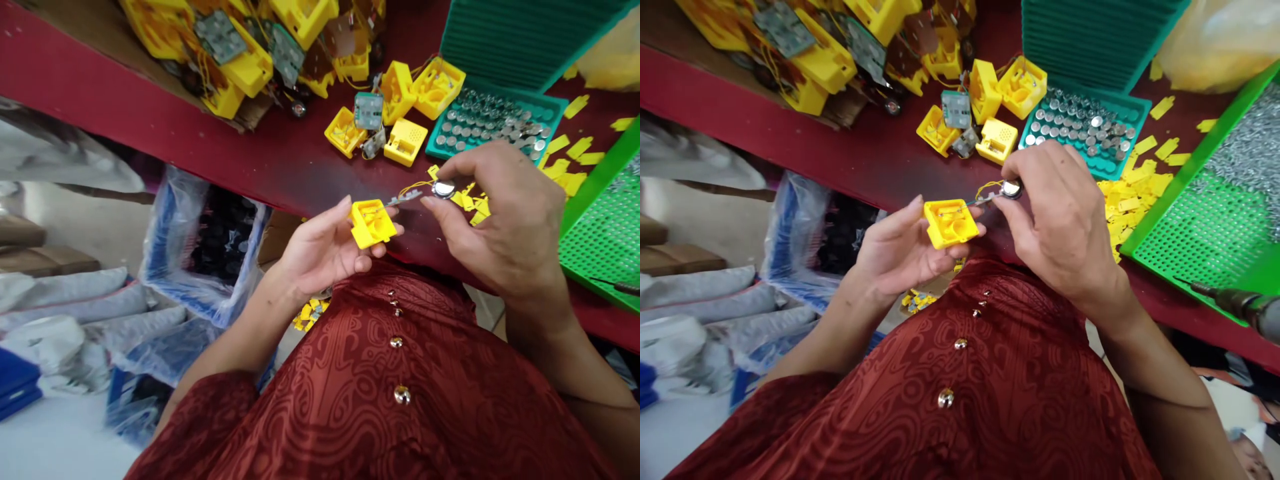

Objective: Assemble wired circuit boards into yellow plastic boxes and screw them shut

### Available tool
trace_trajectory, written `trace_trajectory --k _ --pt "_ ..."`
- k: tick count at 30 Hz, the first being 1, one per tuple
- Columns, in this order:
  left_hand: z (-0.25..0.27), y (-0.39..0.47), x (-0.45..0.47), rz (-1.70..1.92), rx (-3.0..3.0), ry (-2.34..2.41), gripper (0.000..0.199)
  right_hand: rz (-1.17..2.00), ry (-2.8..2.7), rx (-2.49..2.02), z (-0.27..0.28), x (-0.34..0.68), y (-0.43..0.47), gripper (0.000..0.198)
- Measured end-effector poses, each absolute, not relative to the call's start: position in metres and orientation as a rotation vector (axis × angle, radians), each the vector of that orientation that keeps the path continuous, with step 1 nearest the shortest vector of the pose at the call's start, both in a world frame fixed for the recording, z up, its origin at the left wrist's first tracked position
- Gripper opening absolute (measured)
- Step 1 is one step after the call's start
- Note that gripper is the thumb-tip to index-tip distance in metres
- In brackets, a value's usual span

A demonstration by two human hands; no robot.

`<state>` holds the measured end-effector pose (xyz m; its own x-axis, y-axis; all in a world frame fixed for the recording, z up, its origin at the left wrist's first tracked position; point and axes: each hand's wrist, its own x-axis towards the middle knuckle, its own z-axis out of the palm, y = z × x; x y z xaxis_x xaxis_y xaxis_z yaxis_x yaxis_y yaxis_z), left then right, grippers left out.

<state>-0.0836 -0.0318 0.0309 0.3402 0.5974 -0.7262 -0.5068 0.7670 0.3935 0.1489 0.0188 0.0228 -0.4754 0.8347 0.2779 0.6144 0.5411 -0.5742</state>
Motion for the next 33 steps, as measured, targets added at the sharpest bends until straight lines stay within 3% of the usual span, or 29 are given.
trace_trajectory --k 5,10,17,24,33 --pt "0.016 -0.035 -0.077 0.740 0.357 1.140 0.067 0.403 -2.276 -1.183 -0.010 0.152 -0.001 0.013" --pt "0.006 -0.040 -0.074 0.750 0.563 1.256 0.079 0.396 -2.314 -1.248 -0.036 0.157 -0.022 0.032" --pt "0.003 -0.039 -0.069 0.793 0.554 1.282 0.060 0.491 -2.230 -1.259 -0.025 0.167 -0.024 0.017" --pt "0.011 -0.041 -0.062 0.818 0.486 1.259 0.057 0.394 -2.229 -1.280 -0.036 0.163 -0.025 0.018" --pt "0.016 -0.041 -0.048 0.797 0.294 1.225 0.045 0.849 -1.882 -1.272 0.000 0.151 -0.030 0.010"
